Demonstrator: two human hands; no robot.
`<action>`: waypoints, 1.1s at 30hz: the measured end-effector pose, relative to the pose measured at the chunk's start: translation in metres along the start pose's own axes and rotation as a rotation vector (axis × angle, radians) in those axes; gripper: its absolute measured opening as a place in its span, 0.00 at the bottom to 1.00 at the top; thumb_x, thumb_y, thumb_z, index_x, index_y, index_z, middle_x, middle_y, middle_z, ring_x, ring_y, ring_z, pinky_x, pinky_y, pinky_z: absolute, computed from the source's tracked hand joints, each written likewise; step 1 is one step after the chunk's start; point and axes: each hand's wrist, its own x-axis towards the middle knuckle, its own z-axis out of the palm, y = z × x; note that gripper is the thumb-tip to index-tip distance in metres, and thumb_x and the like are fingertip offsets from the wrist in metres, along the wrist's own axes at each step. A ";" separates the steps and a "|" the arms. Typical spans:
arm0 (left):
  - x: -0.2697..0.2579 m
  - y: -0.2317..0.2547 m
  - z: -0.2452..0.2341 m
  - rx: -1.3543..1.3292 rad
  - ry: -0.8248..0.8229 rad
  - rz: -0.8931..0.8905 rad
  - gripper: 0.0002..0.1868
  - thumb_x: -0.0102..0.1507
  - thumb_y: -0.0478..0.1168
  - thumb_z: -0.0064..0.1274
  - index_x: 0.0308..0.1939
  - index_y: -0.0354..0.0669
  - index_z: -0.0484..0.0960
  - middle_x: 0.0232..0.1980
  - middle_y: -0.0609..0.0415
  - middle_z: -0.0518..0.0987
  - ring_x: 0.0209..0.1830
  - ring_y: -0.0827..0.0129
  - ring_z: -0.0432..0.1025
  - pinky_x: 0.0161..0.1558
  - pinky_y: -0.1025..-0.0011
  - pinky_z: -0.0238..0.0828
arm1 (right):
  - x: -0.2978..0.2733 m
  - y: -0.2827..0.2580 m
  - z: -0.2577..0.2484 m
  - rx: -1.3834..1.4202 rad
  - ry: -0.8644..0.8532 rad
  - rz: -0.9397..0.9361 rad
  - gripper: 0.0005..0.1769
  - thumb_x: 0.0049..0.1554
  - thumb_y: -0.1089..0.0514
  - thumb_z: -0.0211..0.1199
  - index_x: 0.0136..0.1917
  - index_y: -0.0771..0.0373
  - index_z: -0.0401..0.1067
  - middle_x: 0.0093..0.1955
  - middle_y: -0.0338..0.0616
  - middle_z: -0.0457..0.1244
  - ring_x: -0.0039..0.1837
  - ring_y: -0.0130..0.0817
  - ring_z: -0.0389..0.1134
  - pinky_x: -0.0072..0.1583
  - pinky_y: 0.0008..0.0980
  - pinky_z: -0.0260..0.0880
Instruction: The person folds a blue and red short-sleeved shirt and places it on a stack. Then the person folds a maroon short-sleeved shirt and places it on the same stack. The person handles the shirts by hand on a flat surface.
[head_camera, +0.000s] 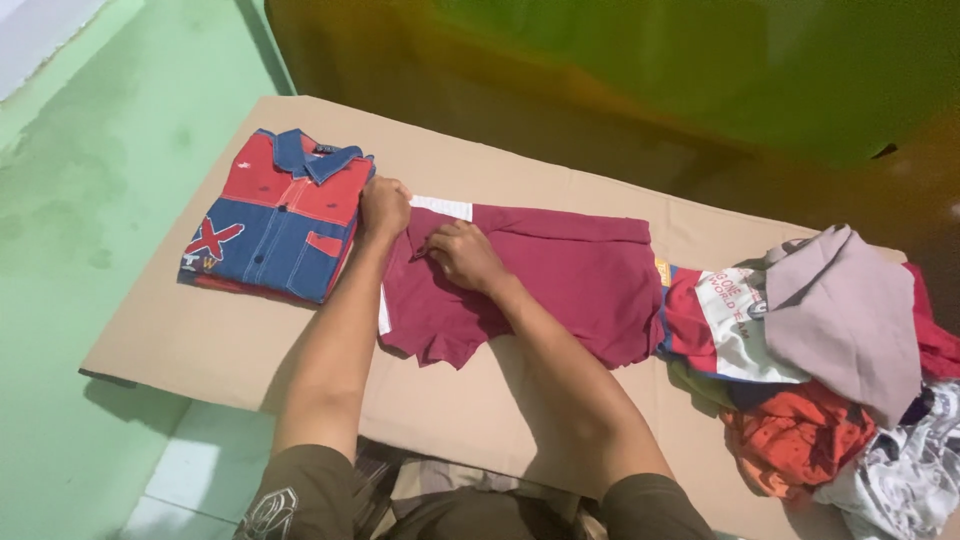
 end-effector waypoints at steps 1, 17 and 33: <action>0.002 -0.001 0.002 0.028 0.000 0.037 0.14 0.56 0.31 0.52 0.26 0.58 0.86 0.34 0.51 0.78 0.43 0.51 0.80 0.47 0.60 0.78 | -0.001 -0.001 -0.002 0.012 -0.012 0.027 0.01 0.55 0.54 0.66 0.43 0.49 0.76 0.43 0.38 0.68 0.50 0.42 0.69 0.52 0.42 0.69; -0.076 0.096 -0.020 0.296 -0.085 0.593 0.21 0.66 0.47 0.48 0.62 0.52 0.82 0.64 0.45 0.77 0.67 0.49 0.67 0.61 0.50 0.63 | -0.039 0.063 -0.037 -0.276 0.022 0.475 0.24 0.58 0.47 0.65 0.67 0.51 0.74 0.70 0.49 0.63 0.69 0.49 0.64 0.63 0.49 0.68; -0.090 0.158 -0.065 0.531 -0.641 0.197 0.40 0.69 0.70 0.27 0.81 0.60 0.55 0.85 0.43 0.48 0.84 0.39 0.37 0.76 0.36 0.22 | -0.059 0.059 -0.105 -0.261 -0.411 0.806 0.43 0.66 0.24 0.27 0.86 0.45 0.39 0.87 0.48 0.39 0.87 0.54 0.34 0.80 0.68 0.27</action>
